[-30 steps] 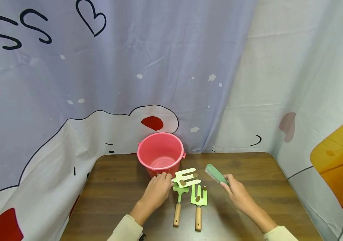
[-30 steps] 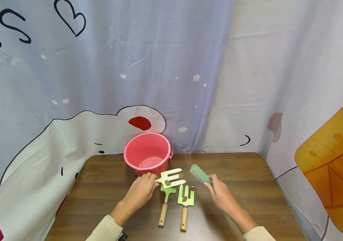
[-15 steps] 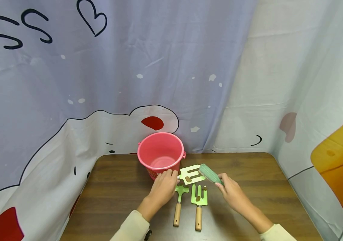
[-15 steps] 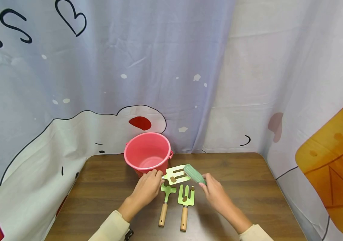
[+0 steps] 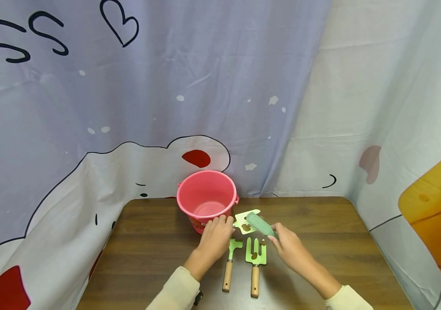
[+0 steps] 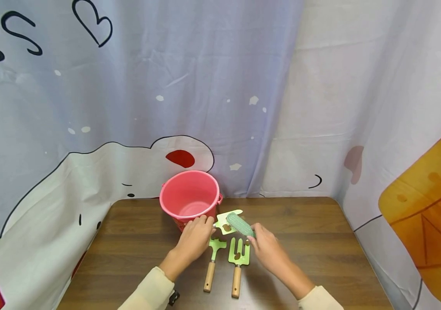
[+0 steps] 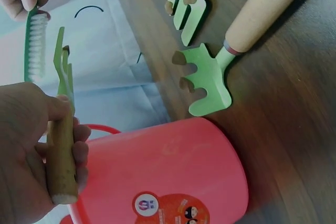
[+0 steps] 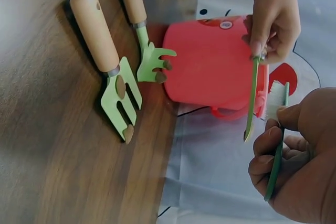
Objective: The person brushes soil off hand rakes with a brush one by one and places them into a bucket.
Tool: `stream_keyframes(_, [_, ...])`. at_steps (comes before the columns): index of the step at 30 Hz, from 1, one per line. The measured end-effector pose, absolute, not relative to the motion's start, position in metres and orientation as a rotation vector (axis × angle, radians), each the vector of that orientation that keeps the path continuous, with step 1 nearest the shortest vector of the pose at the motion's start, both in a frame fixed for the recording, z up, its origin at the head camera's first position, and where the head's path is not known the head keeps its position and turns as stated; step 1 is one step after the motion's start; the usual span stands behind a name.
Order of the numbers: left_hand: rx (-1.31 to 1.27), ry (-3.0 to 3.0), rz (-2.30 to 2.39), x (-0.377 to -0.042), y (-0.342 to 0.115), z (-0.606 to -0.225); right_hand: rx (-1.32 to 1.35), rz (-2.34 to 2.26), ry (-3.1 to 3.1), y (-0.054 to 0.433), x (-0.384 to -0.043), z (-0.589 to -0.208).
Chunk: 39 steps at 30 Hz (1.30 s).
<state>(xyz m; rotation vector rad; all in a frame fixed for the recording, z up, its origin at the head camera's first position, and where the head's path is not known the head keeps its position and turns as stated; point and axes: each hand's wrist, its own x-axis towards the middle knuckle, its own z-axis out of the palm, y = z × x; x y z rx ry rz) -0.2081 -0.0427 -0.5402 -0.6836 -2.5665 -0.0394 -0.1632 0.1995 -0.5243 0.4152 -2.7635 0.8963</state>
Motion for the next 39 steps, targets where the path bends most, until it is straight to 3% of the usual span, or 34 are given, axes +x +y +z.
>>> stream_keyframes(16, [-0.623, -2.58, -0.008, -0.212, -0.03, -0.543, 0.386, 0.813, -2.864, 0.182, -0.164, -0.523])
stream_keyframes(39, [-0.611, -2.527, 0.026, -0.212, -0.024, -0.543, 0.355, 0.716, -2.873, 0.194, -0.173, -0.526])
